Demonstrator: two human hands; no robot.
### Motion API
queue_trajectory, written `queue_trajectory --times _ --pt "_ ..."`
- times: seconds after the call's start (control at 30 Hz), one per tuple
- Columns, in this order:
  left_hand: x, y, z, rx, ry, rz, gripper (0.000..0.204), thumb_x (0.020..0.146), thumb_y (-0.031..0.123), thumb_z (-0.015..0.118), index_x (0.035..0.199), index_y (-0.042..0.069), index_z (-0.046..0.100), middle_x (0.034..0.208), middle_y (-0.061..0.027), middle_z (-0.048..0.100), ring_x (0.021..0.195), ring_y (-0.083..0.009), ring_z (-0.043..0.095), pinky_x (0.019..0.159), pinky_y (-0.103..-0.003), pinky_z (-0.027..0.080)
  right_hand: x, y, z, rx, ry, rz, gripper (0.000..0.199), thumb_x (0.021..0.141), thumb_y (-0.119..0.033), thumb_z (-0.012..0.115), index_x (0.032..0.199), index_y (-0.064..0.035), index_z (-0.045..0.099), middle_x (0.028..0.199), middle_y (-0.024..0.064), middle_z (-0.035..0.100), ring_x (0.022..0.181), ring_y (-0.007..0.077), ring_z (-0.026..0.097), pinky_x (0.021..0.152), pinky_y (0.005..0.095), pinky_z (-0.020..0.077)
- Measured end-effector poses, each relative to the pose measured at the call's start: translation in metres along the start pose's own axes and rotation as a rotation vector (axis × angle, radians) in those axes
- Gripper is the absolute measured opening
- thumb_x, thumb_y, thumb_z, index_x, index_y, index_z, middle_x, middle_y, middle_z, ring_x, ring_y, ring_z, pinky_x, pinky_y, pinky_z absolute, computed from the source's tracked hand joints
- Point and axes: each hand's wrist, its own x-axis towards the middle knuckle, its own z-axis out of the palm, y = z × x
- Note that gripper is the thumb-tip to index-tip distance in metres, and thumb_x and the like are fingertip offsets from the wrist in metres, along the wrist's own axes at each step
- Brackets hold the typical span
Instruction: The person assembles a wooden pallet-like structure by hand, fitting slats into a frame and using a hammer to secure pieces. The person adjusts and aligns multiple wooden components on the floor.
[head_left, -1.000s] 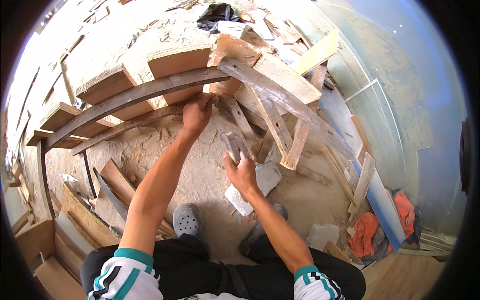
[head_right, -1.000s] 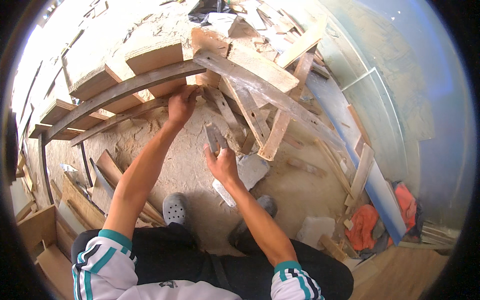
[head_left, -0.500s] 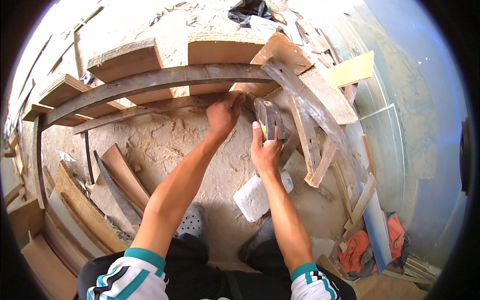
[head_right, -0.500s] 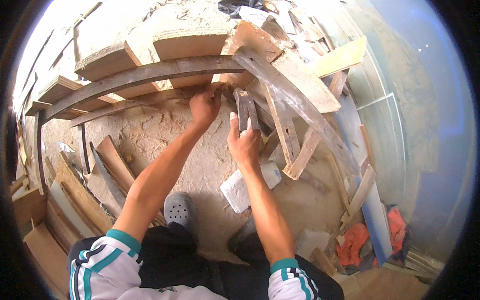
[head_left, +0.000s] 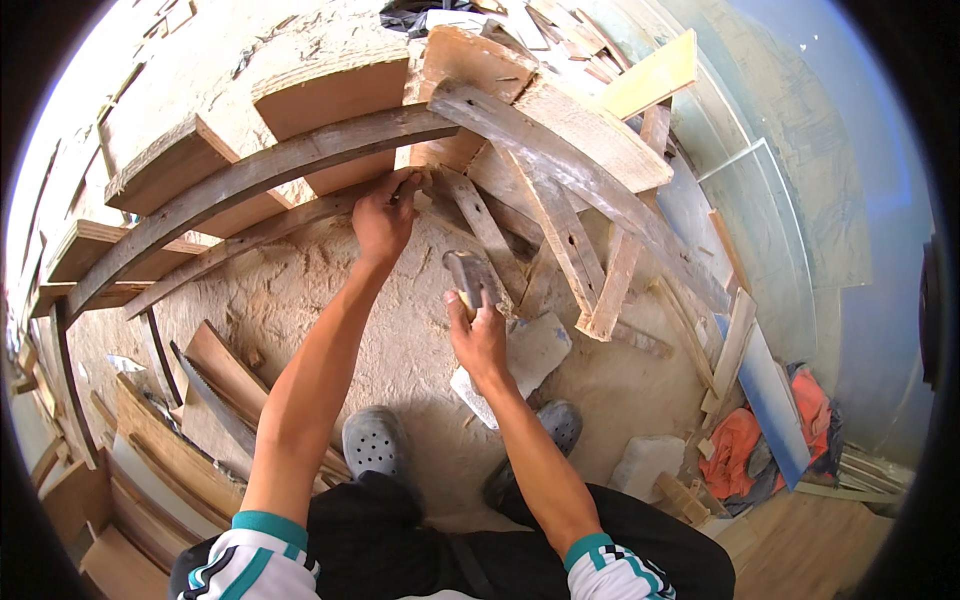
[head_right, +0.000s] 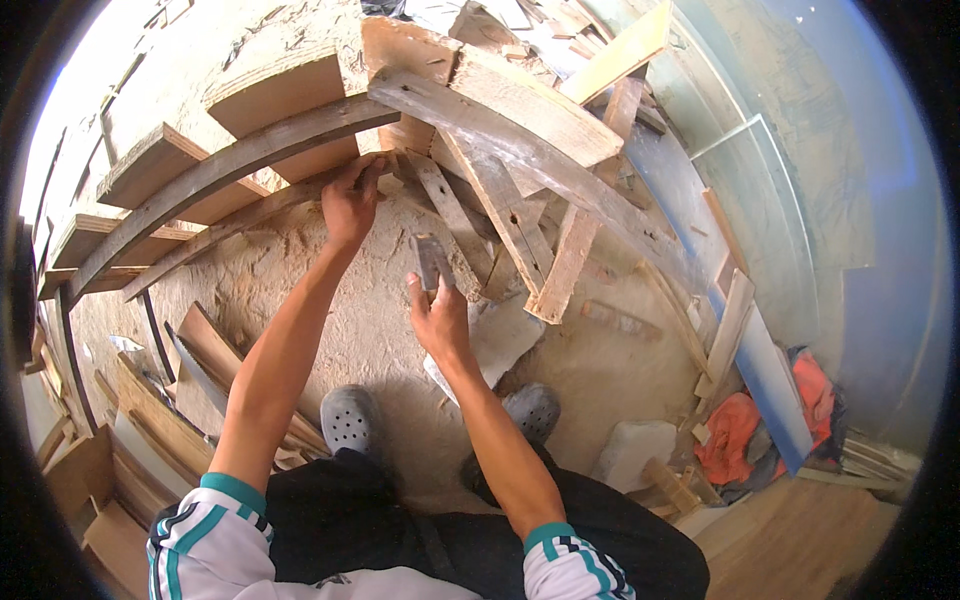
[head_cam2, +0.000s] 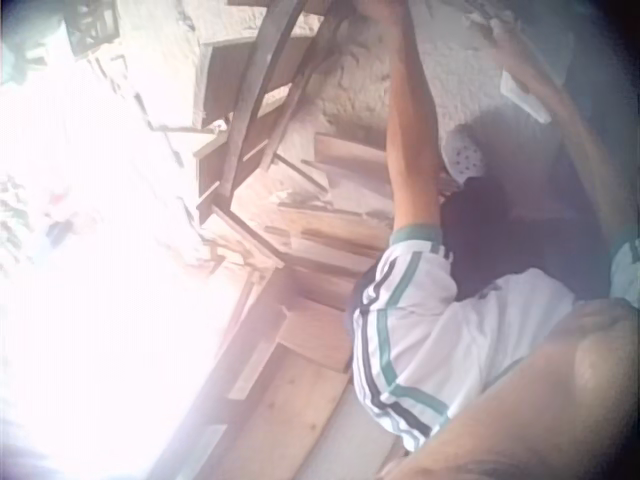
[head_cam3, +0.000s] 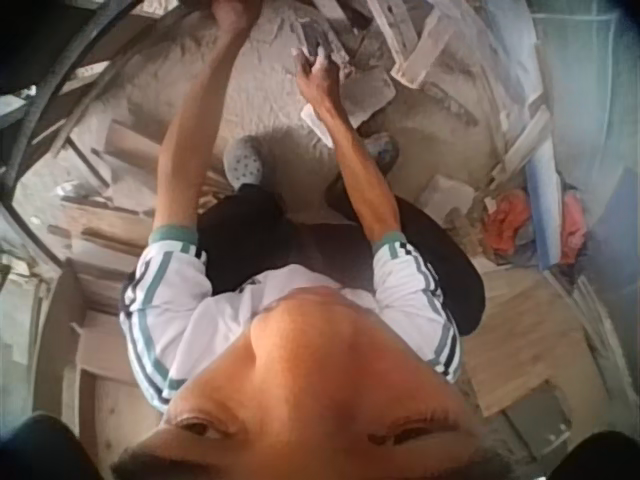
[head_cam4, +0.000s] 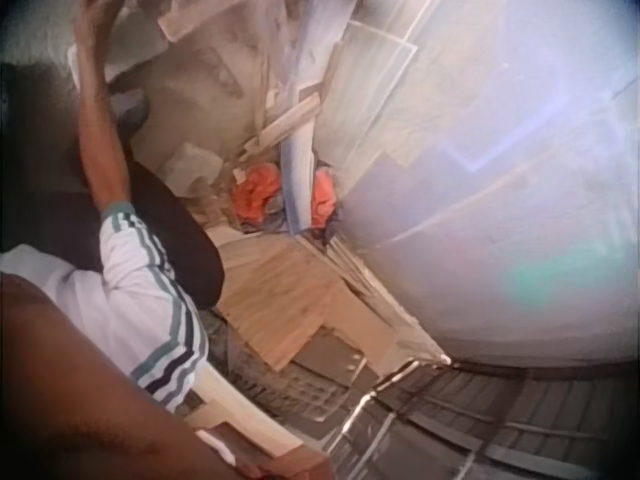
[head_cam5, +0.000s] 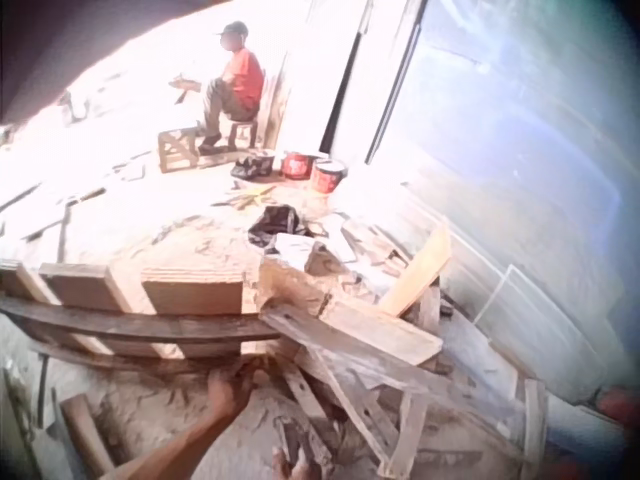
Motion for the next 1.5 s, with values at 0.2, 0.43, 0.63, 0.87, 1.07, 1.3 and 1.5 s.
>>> queue_trajectory --times 0.2,0.43,0.63,0.87,1.07,1.3,1.5 --pt "-0.002 0.006 0.001 0.049 -0.001 0.050 0.021 0.091 0.024 0.063 0.104 0.008 0.070 0.085 -0.0128 0.071 0.062 -0.0207 0.070 0.058 -0.031 0.052 0.003 0.032 0.010 -0.161 -0.067 -0.016 0.037 0.090 -0.031 0.060 0.098 0.0040 0.052 0.080 0.0312 0.063 0.079 0.0482 0.063 0.067 0.0523 0.0487" --pt "-0.003 0.009 0.007 0.059 0.039 -0.004 0.023 0.091 0.025 0.063 0.103 0.006 0.070 0.087 -0.0141 0.071 0.065 -0.0209 0.070 0.060 -0.031 0.053 0.013 0.027 0.008 -0.319 -0.224 0.183 0.040 0.092 -0.032 0.056 0.104 0.0052 0.051 0.088 0.0304 0.065 0.086 0.0461 0.064 0.074 0.0533 0.0513" --pt "-0.003 0.016 0.010 0.258 0.063 -0.003 0.024 0.090 0.028 0.062 0.103 0.008 0.070 0.078 -0.0146 0.070 0.066 -0.0245 0.070 0.062 -0.035 0.053 0.061 -0.010 0.000 -0.503 -0.528 0.084 0.036 0.085 -0.018 0.054 0.110 0.0086 0.059 0.102 0.0268 0.067 0.096 0.0406 0.066 0.081 0.0457 0.0530" --pt "0.008 0.042 -0.001 0.319 -0.096 -0.035 0.026 0.092 0.025 0.063 0.107 0.004 0.068 0.089 -0.0118 0.071 0.066 -0.0160 0.067 0.064 -0.030 0.052 0.083 -0.015 0.038 -0.799 -0.848 0.005 0.035 0.084 -0.021 0.057 0.113 -0.0039 0.068 0.124 0.0159 0.062 0.111 0.0311 0.063 0.086 0.0410 0.0535" --pt "0.013 0.047 -0.007 0.363 -0.124 -0.092 0.030 0.092 0.029 0.061 0.107 0.003 0.066 0.087 -0.0102 0.071 0.066 -0.0176 0.070 0.064 -0.032 0.053 0.055 -0.023 0.066 -0.897 -0.790 0.161 0.054 0.081 -0.021 0.066 0.128 0.0028 0.051 0.122 0.0098 0.063 0.105 0.0246 0.065 0.060 0.0446 0.0588" --pt "0.009 0.043 -0.005 0.326 -0.134 -0.073 0.028 0.092 0.030 0.061 0.107 0.006 0.067 0.087 -0.0116 0.071 0.065 -0.0177 0.069 0.064 -0.032 0.052 0.053 -0.037 0.056 -1.003 -0.882 0.129 0.055 0.077 -0.024 0.071 0.125 -0.0005 0.055 0.125 0.0102 0.060 0.106 0.0246 0.065 0.062 0.0455 0.0590" --pt "0.005 0.047 0.006 0.457 -0.063 -0.176 0.029 0.092 0.031 0.061 0.106 0.007 0.068 0.081 -0.0124 0.070 0.069 -0.0231 0.068 0.069 -0.035 0.052 0.054 -0.032 0.057 -0.943 -0.796 0.108 0.045 0.083 -0.022 0.063 0.124 -0.0029 0.060 0.124 0.0098 0.062 0.107 0.0238 0.064 0.067 0.0453 0.0590"
